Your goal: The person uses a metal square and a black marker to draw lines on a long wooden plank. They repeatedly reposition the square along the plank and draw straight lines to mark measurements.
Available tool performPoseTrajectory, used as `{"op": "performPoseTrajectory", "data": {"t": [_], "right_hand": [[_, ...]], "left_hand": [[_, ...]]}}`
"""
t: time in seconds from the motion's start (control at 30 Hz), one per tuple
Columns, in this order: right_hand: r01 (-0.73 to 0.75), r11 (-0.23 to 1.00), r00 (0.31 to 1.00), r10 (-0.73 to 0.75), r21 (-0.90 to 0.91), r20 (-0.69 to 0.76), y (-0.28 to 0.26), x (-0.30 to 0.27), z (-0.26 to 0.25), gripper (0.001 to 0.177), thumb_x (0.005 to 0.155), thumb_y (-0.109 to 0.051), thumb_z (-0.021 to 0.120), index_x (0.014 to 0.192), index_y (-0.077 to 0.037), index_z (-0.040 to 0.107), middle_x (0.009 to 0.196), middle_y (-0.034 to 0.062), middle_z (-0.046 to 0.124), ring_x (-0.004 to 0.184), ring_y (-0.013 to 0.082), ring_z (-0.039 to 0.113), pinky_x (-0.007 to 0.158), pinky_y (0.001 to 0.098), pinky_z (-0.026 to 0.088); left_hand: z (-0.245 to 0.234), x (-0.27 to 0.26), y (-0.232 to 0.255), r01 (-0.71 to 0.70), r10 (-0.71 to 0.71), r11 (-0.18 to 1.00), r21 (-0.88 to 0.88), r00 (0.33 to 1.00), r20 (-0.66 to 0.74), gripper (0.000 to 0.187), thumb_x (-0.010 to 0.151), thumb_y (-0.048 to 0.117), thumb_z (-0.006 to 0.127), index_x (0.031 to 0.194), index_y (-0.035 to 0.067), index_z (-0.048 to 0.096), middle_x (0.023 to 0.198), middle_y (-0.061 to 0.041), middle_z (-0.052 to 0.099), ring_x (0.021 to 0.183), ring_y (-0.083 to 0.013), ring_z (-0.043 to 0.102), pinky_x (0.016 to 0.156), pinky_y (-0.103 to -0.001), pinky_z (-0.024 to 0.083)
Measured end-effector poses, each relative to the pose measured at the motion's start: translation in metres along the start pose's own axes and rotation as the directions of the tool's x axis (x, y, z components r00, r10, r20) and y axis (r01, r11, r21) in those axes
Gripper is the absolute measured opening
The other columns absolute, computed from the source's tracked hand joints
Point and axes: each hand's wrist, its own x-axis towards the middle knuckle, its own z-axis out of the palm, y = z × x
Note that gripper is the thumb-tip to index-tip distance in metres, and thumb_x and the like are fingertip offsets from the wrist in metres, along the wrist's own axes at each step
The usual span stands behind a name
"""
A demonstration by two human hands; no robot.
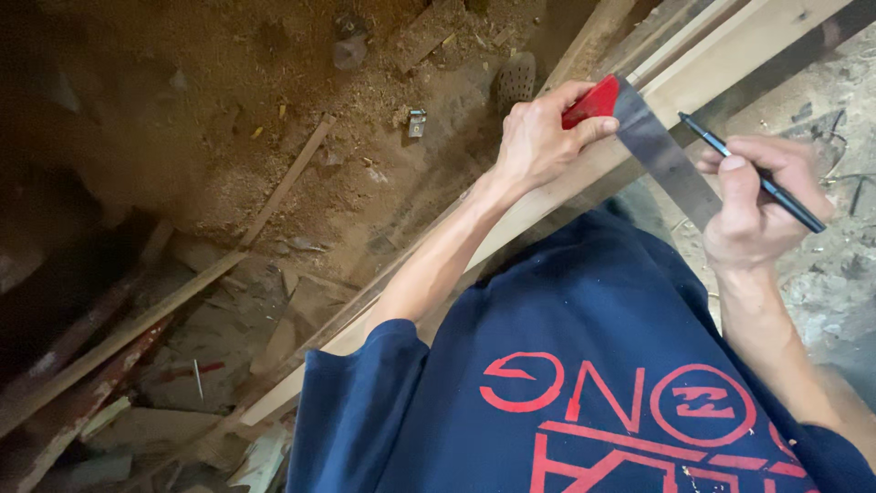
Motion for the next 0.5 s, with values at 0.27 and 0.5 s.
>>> {"op": "performPoseTrajectory", "data": {"t": [0.27, 0.5], "right_hand": [[0.023, 1.0, 0.999, -0.023, -0.007, 0.036, -0.005, 0.002, 0.008, 0.009, 0.11, 0.001, 0.061, 0.113, 0.009, 0.062, 0.111, 0.0189, 0.063, 0.087, 0.024, 0.072, 0.082, 0.0321, 0.062], [0.186, 0.978, 0.979, -0.176, -0.095, 0.104, -0.009, 0.018, 0.02, 0.007, 0.111, 0.003, 0.064, 0.11, 0.009, 0.066, 0.109, 0.0185, 0.07, 0.09, 0.0223, 0.075, 0.082, 0.0295, 0.061]], "left_hand": [[-0.002, -0.004, 0.01, -0.002, 0.002, 1.0, 0.006, 1.0, -0.031, 0.057, 0.083, 0.055, 0.076, 0.121, 0.013, 0.071, 0.09, -0.007, 0.081, 0.082, -0.0218, 0.081, 0.076, -0.035, 0.062], [-0.001, -0.003, 0.009, 0.05, -0.049, 0.998, 0.045, 0.999, -0.01, 0.054, 0.084, 0.052, 0.076, 0.122, 0.015, 0.072, 0.081, -0.007, 0.08, 0.078, -0.0212, 0.08, 0.075, -0.035, 0.061]]}}
